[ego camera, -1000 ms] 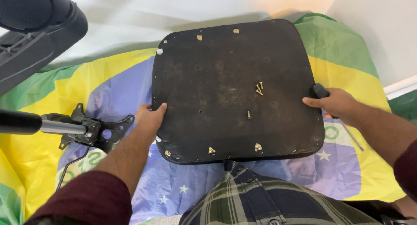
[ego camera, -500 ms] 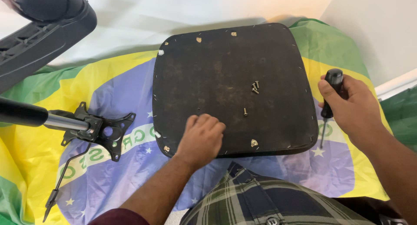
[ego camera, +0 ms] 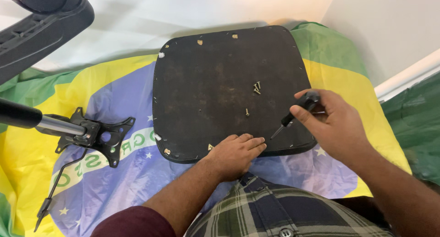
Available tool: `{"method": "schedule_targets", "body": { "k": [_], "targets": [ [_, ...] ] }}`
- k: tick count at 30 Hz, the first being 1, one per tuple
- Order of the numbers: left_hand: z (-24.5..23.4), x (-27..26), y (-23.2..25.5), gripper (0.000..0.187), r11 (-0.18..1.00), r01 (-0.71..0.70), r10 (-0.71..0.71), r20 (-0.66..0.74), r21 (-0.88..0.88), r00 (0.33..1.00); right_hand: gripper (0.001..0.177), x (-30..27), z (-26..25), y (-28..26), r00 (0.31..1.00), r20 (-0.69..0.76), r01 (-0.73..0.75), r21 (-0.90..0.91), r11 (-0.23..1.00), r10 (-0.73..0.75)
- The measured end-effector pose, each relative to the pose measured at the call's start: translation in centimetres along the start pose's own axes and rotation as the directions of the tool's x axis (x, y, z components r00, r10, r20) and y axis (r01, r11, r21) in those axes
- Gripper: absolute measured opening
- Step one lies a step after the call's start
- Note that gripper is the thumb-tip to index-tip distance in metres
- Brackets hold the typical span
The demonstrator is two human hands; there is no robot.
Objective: The person removes a chair base from a seat and then uses a screwdriver to fasten screws into the underside of the seat. The person handles the chair seat, base, screws, and screwdriver.
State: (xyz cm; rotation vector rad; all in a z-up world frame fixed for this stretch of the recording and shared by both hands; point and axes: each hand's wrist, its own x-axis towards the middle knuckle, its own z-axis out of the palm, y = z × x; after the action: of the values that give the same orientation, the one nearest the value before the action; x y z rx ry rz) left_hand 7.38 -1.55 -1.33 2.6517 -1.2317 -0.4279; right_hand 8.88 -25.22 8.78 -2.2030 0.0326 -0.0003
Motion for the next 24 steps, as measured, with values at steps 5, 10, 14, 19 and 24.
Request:
{"method": "schedule_targets", "body": {
  "k": [5,10,14,19,24],
  "targets": [
    [-0.1,-0.2,1.3,0.06,0.997,0.052,-0.057,0.083,0.061,0.995,0.035,-1.3,0.7,-0.3,0.999,0.033,0.011,0.004,1.0,-0.011],
    [0.0,0.2,2.3,0.064,0.984,0.175,-0.171,0.112,-0.025,0.979,0.037,-2.2,1.1,0.0,0.996,0.079,0.033,0.047,0.998,-0.037],
    [0.8,0.2,2.3,0.059,0.972,0.23,-0.226,0.077,-0.048,0.971,0.037,-2.3,0.6,0.3,0.997,0.077,0.013,0.005,1.0,-0.014],
    [1.9,-0.8,1.6,0.051,0.983,0.185,-0.186,-0.092,-0.016,0.978,0.037,-2.7,0.3,0.1,0.996,0.089,-0.005,0.044,0.999,0.001],
    [2.1,-1.6,1.7,0.058,0.985,0.16,-0.156,-0.056,0.066,0.986,0.039,-3.6,1.0,-0.4,0.992,0.127,-0.032,0.013,0.999,0.03]
  ]
}}
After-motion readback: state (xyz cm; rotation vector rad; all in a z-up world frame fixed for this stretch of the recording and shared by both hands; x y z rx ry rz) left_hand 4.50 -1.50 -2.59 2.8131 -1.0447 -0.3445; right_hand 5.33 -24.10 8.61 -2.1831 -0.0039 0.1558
